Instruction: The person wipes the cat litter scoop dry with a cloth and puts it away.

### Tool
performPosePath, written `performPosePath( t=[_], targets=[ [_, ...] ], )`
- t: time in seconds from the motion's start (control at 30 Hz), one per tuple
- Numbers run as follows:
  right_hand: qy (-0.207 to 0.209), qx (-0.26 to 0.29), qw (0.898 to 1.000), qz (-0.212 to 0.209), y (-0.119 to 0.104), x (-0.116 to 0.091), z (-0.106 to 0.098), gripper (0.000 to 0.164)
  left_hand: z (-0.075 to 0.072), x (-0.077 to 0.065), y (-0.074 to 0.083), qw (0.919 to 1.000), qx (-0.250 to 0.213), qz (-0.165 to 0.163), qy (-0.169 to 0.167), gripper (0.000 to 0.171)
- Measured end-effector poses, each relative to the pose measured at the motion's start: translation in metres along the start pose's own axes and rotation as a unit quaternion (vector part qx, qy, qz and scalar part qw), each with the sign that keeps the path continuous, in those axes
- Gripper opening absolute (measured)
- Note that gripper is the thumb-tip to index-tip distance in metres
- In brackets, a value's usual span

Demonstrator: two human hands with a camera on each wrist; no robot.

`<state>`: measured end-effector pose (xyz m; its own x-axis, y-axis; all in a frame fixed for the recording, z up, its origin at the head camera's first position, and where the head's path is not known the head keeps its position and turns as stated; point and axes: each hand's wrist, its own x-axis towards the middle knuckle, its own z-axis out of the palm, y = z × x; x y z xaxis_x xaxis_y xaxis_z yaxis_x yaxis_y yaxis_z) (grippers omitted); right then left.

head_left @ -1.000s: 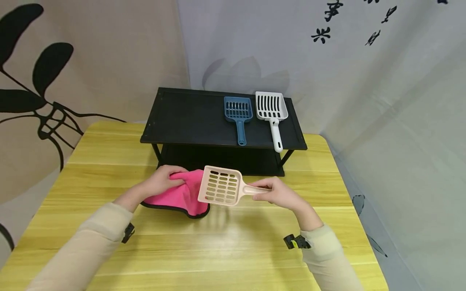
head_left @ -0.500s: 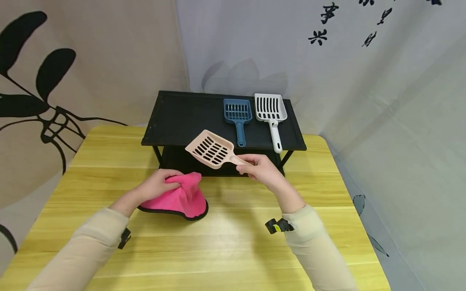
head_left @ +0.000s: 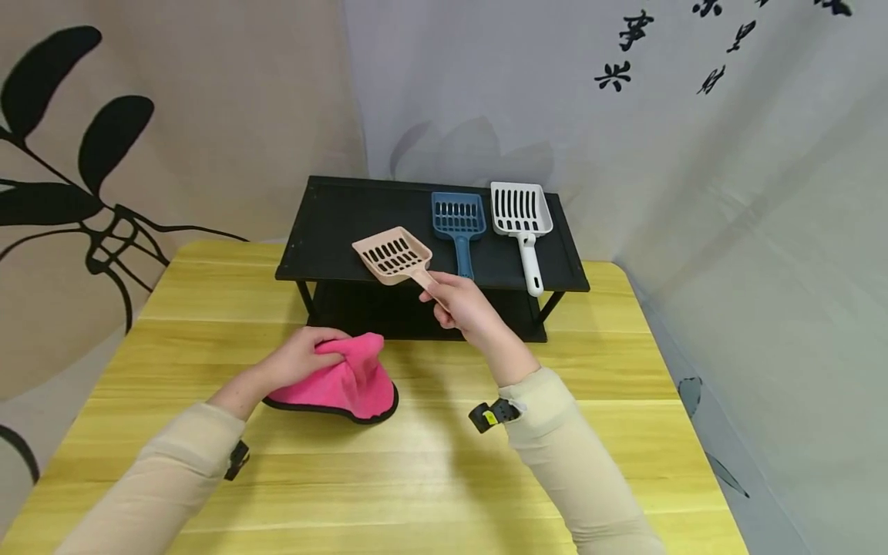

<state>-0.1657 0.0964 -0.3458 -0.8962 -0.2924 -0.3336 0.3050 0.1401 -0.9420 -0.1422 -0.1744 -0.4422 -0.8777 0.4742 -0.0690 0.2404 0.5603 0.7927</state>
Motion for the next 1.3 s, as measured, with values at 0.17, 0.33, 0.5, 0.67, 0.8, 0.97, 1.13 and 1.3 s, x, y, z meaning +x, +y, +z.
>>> performPosePath(
  t=[0.17,0.33,0.5,0.67,0.8,0.97,1.13,1.3],
  targets=[
    [-0.012,0.041,0.999,0.025,-0.003,0.008,0.005,0.044,0.0,0.0,0.0,1.0,0.001,0.0,0.001,0.024],
    [-0.021,0.066,0.997,0.038,-0.002,0.008,0.005,0.047,0.0,-0.001,-0.002,1.0,-0.003,-0.001,0.001,0.024],
    [-0.039,0.091,0.994,0.045,0.001,0.001,0.002,0.047,-0.001,-0.002,-0.002,0.9999,-0.006,-0.004,0.007,0.025],
    [-0.051,0.079,0.994,0.058,0.005,-0.004,-0.003,0.045,-0.003,-0.003,-0.002,0.9999,-0.009,-0.007,0.008,0.026],
    [-0.05,0.058,0.995,0.058,0.006,-0.004,-0.005,0.042,-0.003,-0.003,-0.002,0.9998,-0.017,-0.009,0.005,0.026],
    [-0.044,0.065,0.995,0.054,0.006,-0.001,0.001,0.041,-0.004,-0.004,-0.003,0.9998,-0.02,-0.008,0.005,0.027],
    [-0.001,0.096,0.994,0.047,0.005,0.007,0.008,0.039,-0.004,-0.006,-0.003,0.9998,-0.017,-0.006,0.006,0.028],
    [0.025,0.128,0.99,0.048,0.003,0.015,0.013,0.038,-0.006,-0.009,-0.002,0.9998,-0.019,-0.007,0.008,0.027]
  ],
)
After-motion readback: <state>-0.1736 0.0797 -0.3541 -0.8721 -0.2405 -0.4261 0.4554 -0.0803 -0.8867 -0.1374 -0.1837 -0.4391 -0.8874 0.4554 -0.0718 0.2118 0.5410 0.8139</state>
